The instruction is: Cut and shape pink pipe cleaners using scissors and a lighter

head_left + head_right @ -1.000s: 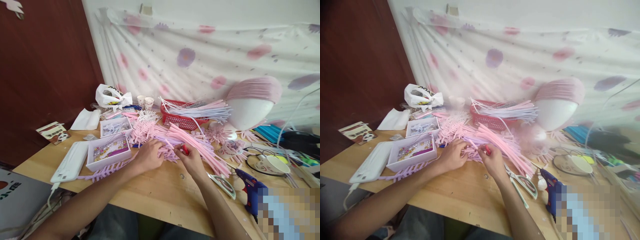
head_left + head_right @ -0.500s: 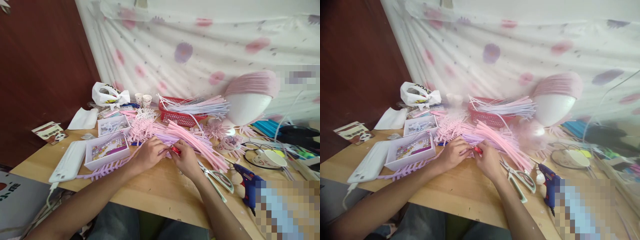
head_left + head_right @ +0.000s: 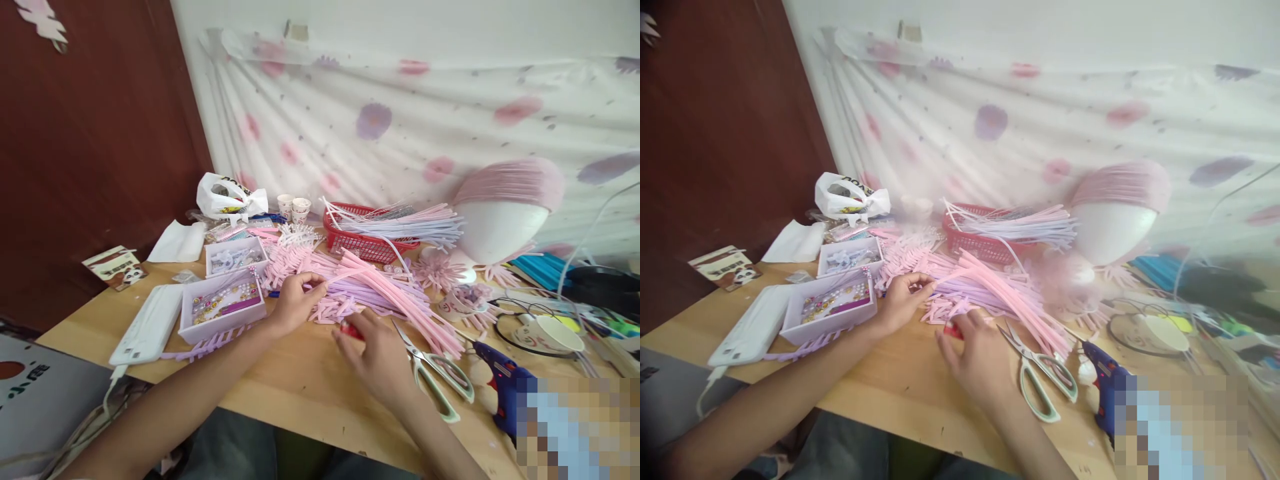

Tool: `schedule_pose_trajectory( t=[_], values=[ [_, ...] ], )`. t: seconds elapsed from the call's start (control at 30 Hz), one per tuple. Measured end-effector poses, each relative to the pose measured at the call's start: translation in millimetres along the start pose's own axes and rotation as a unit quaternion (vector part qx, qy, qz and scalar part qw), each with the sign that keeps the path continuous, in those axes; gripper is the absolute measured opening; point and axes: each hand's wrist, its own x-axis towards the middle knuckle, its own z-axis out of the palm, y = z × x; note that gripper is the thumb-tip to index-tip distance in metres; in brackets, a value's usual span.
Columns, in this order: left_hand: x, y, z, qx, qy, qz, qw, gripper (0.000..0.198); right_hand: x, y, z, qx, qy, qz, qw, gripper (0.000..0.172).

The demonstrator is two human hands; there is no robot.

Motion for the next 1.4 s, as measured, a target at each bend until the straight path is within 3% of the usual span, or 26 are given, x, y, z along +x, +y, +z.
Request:
schedule_pose_trajectory(
  t=[0.07, 0.17, 0.27, 0.4, 0.5, 0.6, 0.8, 0.93, 1.03, 1.1, 1.23, 1.3, 1.4],
  values=[
    [0.7, -1.0, 0.4, -0.023, 0.004, -0.020, 1.000, 0.020, -18.1, -7.4, 8.6, -0.079, -0.044, -0.008, 0.996, 0.017],
    [-0.8, -3.8, 3.0, -0.050, -0.002, -0.039, 0.998, 0.022, -40.8, -10.7, 11.5, -0.114, -0.052, -0.028, 0.992, 0.015],
    [-4.2, -5.1, 6.4, -0.064, -0.014, -0.051, 0.997, 0.022, -56.7, 4.8, -2.5, -0.096, 0.015, -0.032, 0.995, 0.023],
    [-9.6, -5.1, 10.7, -0.090, -0.039, -0.067, 0.993, 0.021, -73.7, 49.8, -30.8, -0.156, 0.101, 0.056, 0.981, 0.028],
    [-12.8, -5.3, 13.7, -0.125, -0.060, -0.084, 0.987, 0.023, -81.6, 78.0, -42.7, -0.218, 0.032, 0.117, 0.968, 0.032],
    [-14.6, -4.4, 15.7, -0.132, -0.070, -0.088, 0.985, 0.023, -82.3, 89.6, -47.4, -0.231, -0.031, 0.136, 0.963, 0.031],
    [-15.9, 1.3, 16.3, -0.135, -0.078, -0.083, 0.984, 0.023, -73.1, 90.6, -55.4, -0.203, -0.119, 0.155, 0.960, 0.041],
    [-15.3, 1.7, 16.1, -0.156, -0.098, -0.099, 0.978, 0.027, -71.1, 83.5, -56.2, -0.199, -0.115, 0.185, 0.955, 0.041],
    [-15.1, 2.4, 16.1, -0.170, -0.103, -0.106, 0.974, 0.029, -76.3, 73.4, -62.3, -0.107, -0.057, 0.240, 0.963, 0.034],
    [-15.8, 4.3, 16.0, -0.170, -0.104, -0.107, 0.974, 0.031, -83.2, 64.4, -67.8, 0.038, -0.006, 0.274, 0.961, 0.038],
    [-20.7, 9.4, 16.6, -0.158, -0.114, -0.112, 0.974, 0.033, -97.3, 40.2, -66.3, 0.334, 0.048, 0.304, 0.891, 0.065],
    [-24.8, 12.2, 18.1, -0.152, -0.130, -0.124, 0.972, 0.033, -101.4, 25.6, -57.4, 0.383, 0.069, 0.296, 0.872, 0.072],
    [-31.8, 19.1, 22.3, -0.159, -0.163, -0.130, 0.965, 0.030, -103.1, 3.3, -40.8, 0.398, 0.076, 0.277, 0.871, 0.067]
  ],
)
